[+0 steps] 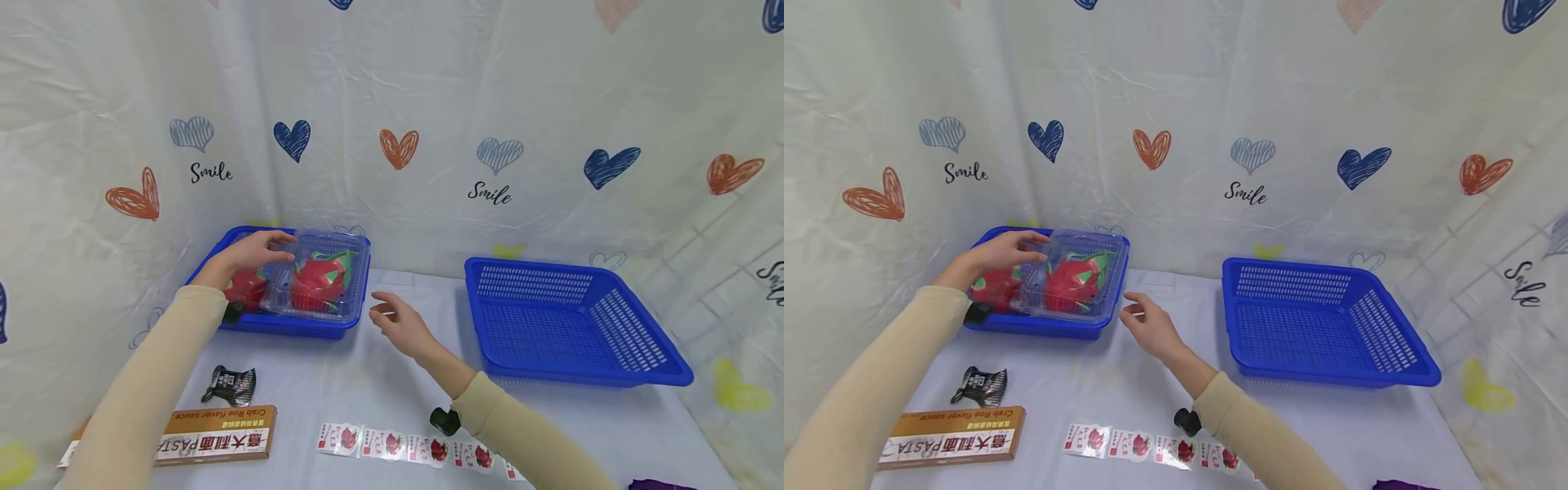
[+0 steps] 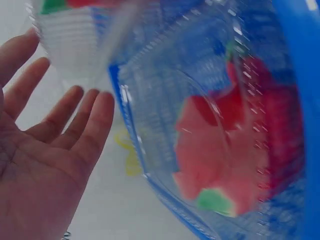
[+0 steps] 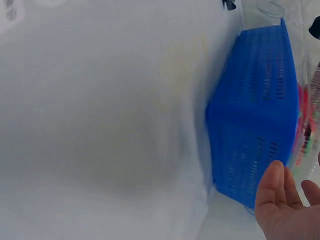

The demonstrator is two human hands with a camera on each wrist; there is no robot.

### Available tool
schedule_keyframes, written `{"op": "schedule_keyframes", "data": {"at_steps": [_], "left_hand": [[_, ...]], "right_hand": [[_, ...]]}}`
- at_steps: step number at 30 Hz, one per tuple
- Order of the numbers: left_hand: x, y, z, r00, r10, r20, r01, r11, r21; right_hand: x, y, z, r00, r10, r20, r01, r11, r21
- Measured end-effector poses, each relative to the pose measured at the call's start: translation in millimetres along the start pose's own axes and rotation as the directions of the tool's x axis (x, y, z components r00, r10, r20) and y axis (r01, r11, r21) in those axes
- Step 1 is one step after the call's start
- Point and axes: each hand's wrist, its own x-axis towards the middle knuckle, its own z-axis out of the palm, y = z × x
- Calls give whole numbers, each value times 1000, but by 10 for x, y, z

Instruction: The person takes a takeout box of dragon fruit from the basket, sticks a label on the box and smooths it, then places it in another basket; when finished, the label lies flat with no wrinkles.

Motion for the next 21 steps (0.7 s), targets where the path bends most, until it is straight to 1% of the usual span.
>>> {"op": "schedule_keyframes", "data": {"at_steps": [2, 5, 7, 9, 13, 15, 17, 21], "left_hand": [[-17, -41, 6, 999, -29, 20, 29, 999, -24], [-29, -67, 9, 997, -53, 56, 58, 994, -92], [-29, -64, 16, 994, -70, 84, 81, 987, -136], [-29, -50, 28, 990, -79, 113, 97, 983, -156], [-24, -41, 59, 978, -101, 181, 127, 981, -143], [-25, -45, 79, 974, -107, 199, 135, 982, -134], [-28, -61, 96, 973, -112, 199, 141, 980, -138], [-36, -120, 123, 981, -85, 173, 117, 976, -184]], "right_hand": [[26, 48, 57, 1000, 9, 9, -10, 995, 95], [57, 80, 133, 1000, 17, 18, -20, 984, 179], [65, 87, 175, 999, 24, 23, -28, 977, 210], [63, 88, 212, 999, 36, 18, -39, 973, 226], [59, 82, 271, 998, 64, 6, -64, 967, 246], [55, 83, 296, 997, 77, -1, -74, 961, 266], [54, 87, 318, 997, 79, -4, -75, 953, 293], [62, 93, 343, 996, 84, -12, -75, 939, 336]]}}
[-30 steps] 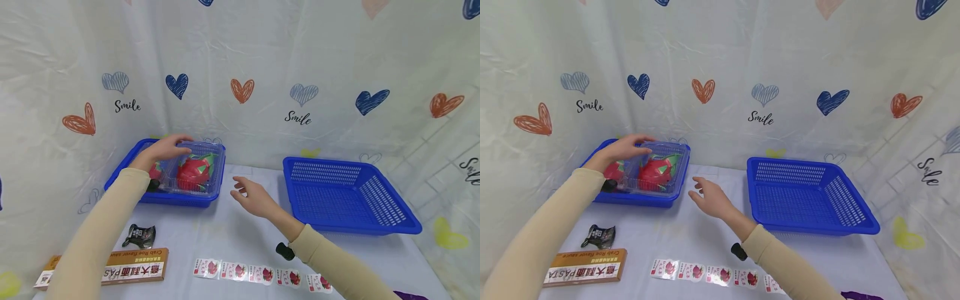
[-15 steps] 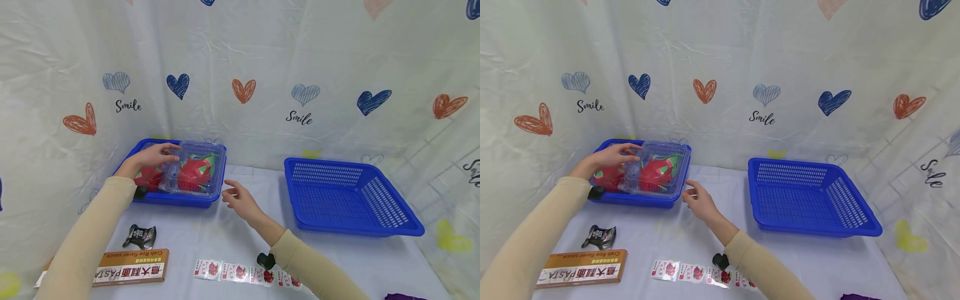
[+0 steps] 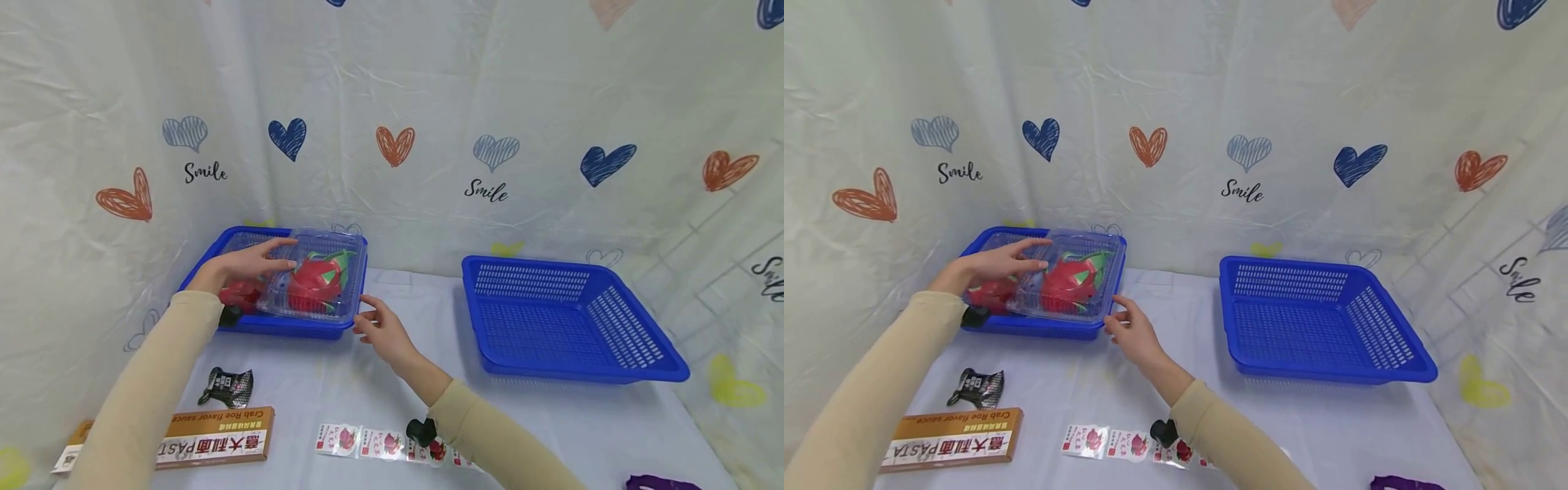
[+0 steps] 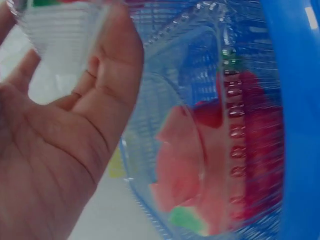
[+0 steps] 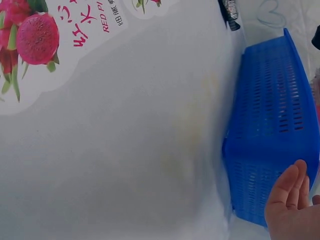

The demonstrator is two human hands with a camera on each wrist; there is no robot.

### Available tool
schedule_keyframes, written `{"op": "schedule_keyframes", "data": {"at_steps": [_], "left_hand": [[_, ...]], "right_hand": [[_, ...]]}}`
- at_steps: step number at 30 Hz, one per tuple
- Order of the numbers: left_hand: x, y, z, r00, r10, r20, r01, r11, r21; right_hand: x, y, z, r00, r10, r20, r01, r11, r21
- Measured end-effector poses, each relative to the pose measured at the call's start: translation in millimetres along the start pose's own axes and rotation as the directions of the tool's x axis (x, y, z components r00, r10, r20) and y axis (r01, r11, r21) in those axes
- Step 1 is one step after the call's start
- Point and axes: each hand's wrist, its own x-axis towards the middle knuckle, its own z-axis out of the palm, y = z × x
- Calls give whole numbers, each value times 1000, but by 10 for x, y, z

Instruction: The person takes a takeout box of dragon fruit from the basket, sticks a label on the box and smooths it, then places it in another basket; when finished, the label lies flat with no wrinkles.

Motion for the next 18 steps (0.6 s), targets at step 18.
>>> {"op": "schedule_keyframes", "data": {"at_steps": [18], "left_hand": [[70, -79, -60, 963, 109, -246, -159, 968, -195]], "right_hand": [[6, 42, 76, 1000, 18, -22, -17, 1000, 9]]}}
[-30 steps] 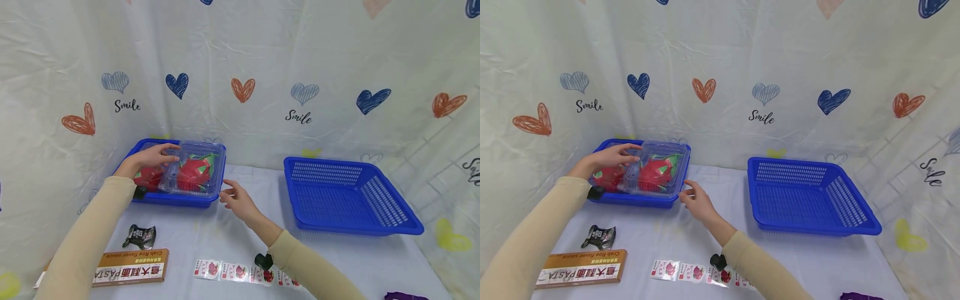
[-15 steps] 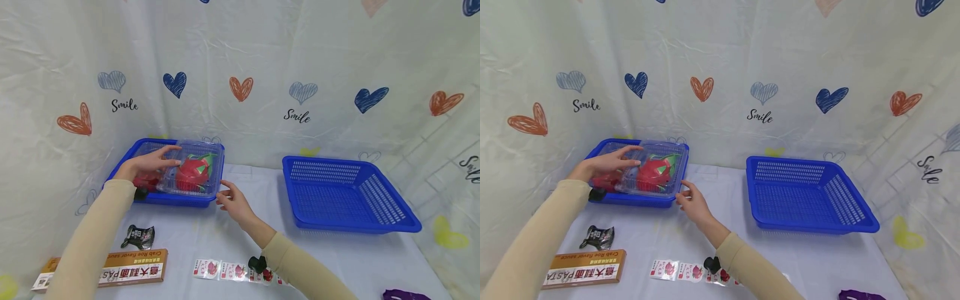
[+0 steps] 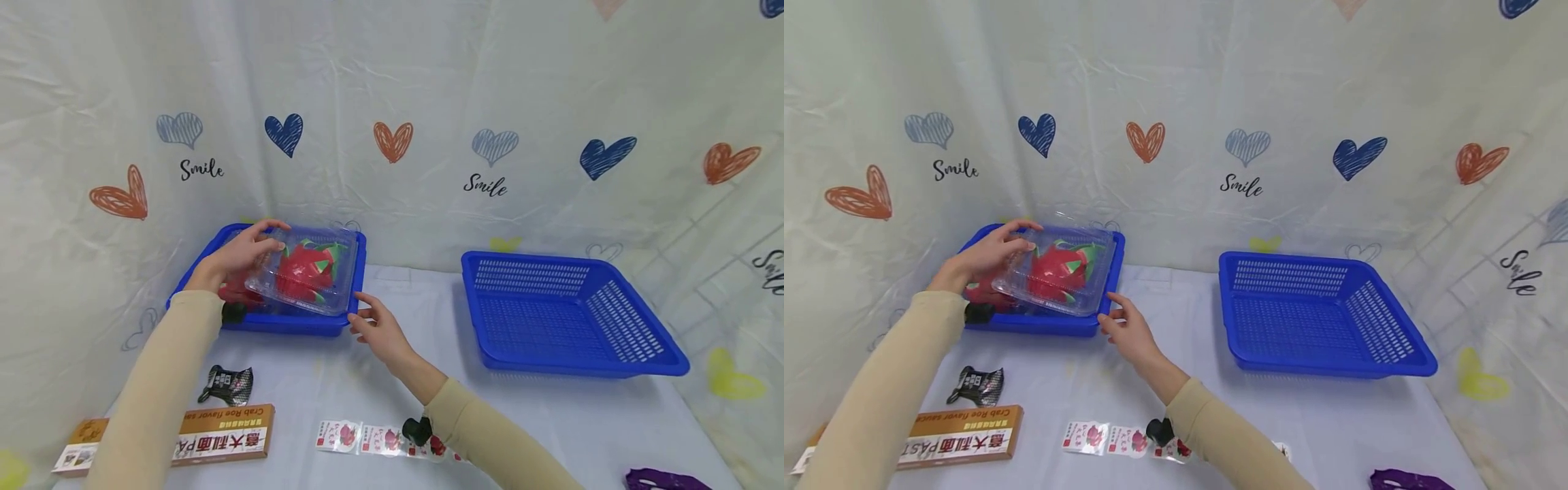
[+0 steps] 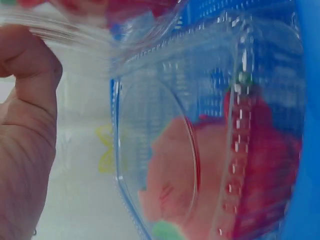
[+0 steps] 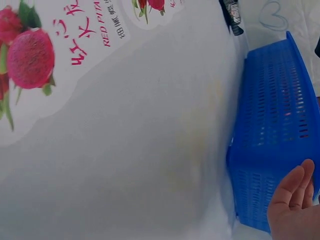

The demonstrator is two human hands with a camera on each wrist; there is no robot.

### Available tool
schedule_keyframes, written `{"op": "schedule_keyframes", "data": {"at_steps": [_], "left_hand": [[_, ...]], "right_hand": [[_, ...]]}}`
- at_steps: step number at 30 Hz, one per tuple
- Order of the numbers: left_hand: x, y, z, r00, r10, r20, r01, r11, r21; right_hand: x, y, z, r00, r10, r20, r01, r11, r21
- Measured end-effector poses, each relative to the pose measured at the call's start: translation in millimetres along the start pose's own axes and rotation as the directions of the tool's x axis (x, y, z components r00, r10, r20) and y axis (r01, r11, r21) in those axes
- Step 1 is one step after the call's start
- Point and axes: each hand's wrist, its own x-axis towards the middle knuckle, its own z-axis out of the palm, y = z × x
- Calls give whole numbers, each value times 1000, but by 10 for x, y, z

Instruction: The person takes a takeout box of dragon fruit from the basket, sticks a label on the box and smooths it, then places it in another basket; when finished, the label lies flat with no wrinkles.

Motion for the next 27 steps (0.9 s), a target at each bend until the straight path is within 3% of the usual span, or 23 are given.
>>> {"op": "schedule_keyframes", "data": {"at_steps": [8, 14, 21, 27], "left_hand": [[-73, 17, -67, 997, 21, -71, -33, 986, -166], [-197, 160, -27, 996, 23, -88, -44, 968, -246], [-219, 237, 14, 992, 82, -99, -107, 951, -290], [-191, 281, 26, 991, 84, -101, -109, 955, -276]], "right_hand": [[93, 24, 25, 999, 10, -44, -11, 1000, -16], [119, 52, 22, 1000, 2, -24, -3, 999, -33], [111, 42, 11, 1000, 3, -3, -3, 999, -41], [133, 56, -17, 1000, 12, 0, -12, 999, -30]]}}
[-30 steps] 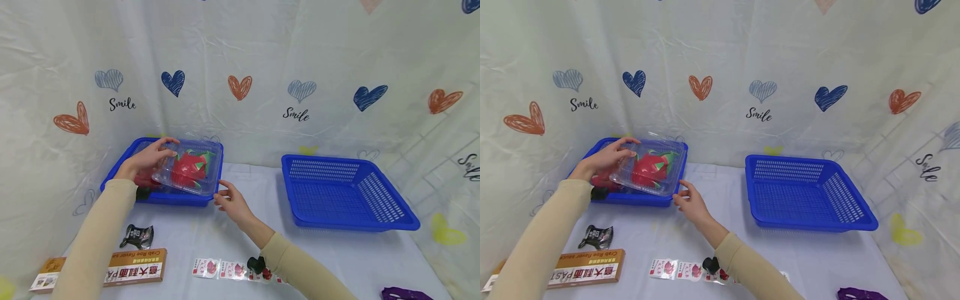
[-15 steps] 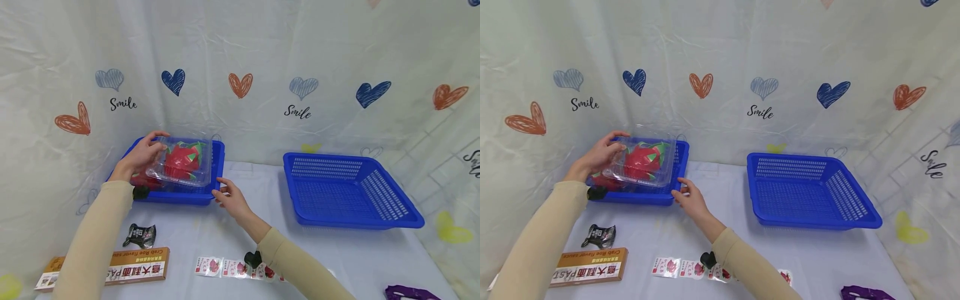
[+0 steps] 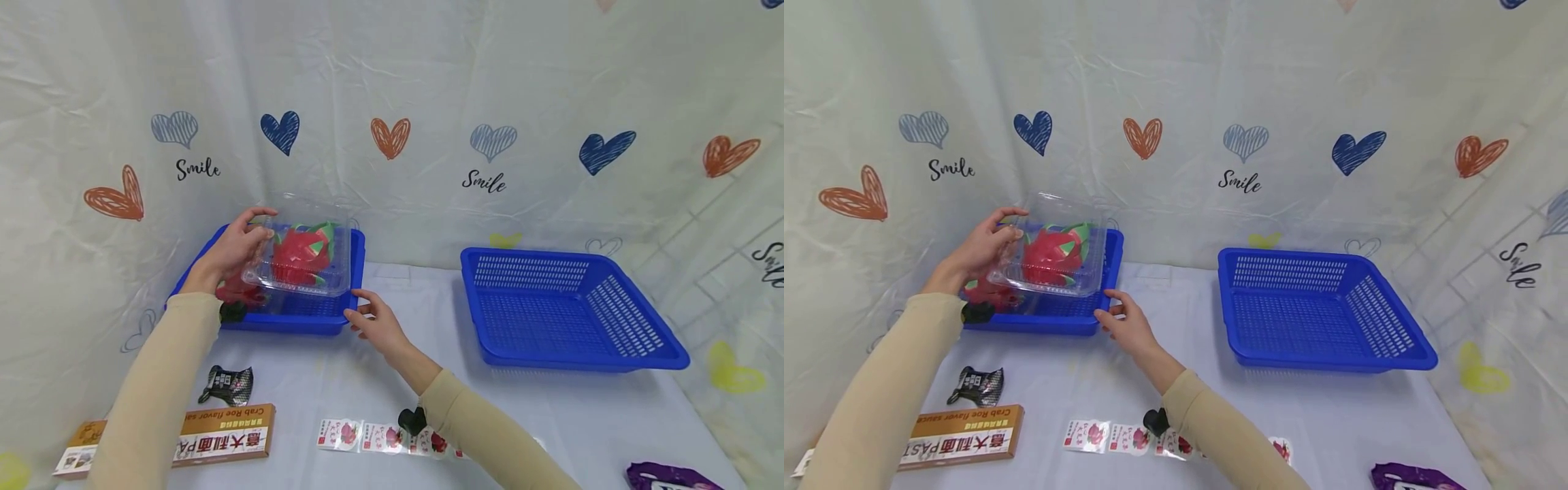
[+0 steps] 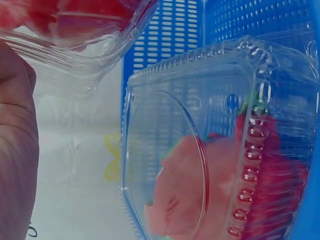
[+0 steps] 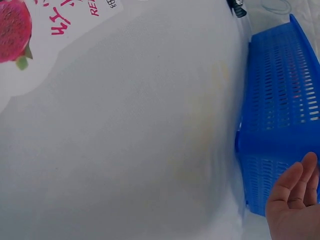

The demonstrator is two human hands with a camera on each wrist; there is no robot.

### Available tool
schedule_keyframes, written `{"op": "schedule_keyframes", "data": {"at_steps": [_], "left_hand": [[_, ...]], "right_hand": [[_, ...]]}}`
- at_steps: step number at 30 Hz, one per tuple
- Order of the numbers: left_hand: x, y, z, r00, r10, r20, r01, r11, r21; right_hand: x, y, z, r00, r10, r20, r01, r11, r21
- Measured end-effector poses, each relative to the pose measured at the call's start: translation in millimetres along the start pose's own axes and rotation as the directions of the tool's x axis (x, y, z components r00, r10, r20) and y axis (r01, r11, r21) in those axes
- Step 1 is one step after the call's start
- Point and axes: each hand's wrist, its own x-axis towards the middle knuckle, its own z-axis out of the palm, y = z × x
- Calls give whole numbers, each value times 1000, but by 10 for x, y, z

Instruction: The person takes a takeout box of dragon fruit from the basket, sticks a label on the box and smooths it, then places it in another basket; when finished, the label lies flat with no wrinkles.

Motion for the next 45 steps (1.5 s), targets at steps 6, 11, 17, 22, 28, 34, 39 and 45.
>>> {"op": "schedule_keyframes", "data": {"at_steps": [6, 11, 17, 22, 28, 34, 39, 45], "left_hand": [[16, 46, 36, 1000, 15, 6, -15, 1000, 7], [21, 64, 57, 1000, 26, 12, -26, 1000, 1], [64, -11, 53, 999, 39, 9, -40, 999, 16], [150, -153, 24, 999, 32, -7, -32, 999, 25], [178, -175, 82, 998, 52, 20, -52, 998, 25], [206, -130, 213, 994, 80, 68, -80, 997, -5], [220, -69, 335, 990, 107, 93, -104, 994, -39], [215, 11, 496, 989, 95, 112, -94, 995, -15]], "right_hand": [[17, -11, -26, 1000, -11, -8, 11, 1000, -8], [40, -20, -50, 1000, -20, -12, 20, 1000, -25], [78, -28, -79, 1000, -13, -25, 11, 998, -65], [128, -44, -130, 989, -54, -141, 45, 997, -69], [208, -218, -231, 961, -167, -221, 180, 983, 44], [225, -365, -319, 978, -194, -83, 200, 977, 77], [190, -397, -389, 980, -192, -57, 198, 968, 153], [129, -428, -497, 978, -194, -79, 207, 949, 237]]}}
